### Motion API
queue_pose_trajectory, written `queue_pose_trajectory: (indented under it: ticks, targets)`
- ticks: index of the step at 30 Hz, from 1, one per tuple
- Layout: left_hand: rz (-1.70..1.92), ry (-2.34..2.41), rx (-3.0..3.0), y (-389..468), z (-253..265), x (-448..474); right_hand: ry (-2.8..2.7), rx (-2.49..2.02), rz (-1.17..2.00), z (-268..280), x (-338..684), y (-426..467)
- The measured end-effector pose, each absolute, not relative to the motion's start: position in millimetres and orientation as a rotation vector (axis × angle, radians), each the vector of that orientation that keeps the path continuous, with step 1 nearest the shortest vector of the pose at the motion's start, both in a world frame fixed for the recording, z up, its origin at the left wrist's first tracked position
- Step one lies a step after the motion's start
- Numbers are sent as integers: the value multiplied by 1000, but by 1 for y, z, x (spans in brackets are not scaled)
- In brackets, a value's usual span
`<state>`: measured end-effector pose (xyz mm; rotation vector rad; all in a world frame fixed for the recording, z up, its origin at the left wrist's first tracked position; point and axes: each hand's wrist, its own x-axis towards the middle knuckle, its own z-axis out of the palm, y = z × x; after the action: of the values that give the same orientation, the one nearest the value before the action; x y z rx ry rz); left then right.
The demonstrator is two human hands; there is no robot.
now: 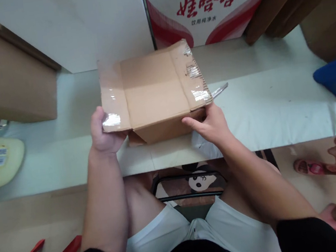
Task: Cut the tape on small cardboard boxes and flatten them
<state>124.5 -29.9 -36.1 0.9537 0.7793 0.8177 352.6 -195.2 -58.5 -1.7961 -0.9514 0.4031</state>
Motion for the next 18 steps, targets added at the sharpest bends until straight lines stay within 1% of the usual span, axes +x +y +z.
queue_pose_trajectory:
  ticks: [3, 6, 11, 14, 18]
  targets:
    - [902, 785, 1023, -25, -42, 126, -956, -1793, 390, -54, 352, -195]
    - [1029, 861, 1135, -22, -41, 124, -921, -1675, 448, -55, 351, -195]
    - [903, 881, 1117, -21, -36, 121, -631, -1484, 554, -61, 347, -191]
    - [976, 904, 1061, -10, -44, 121, -512, -1369, 558, -60, 346, -188]
    - [1048, 1007, 1368, 0, -62, 119, -466, -1249, 602, -54, 350, -188]
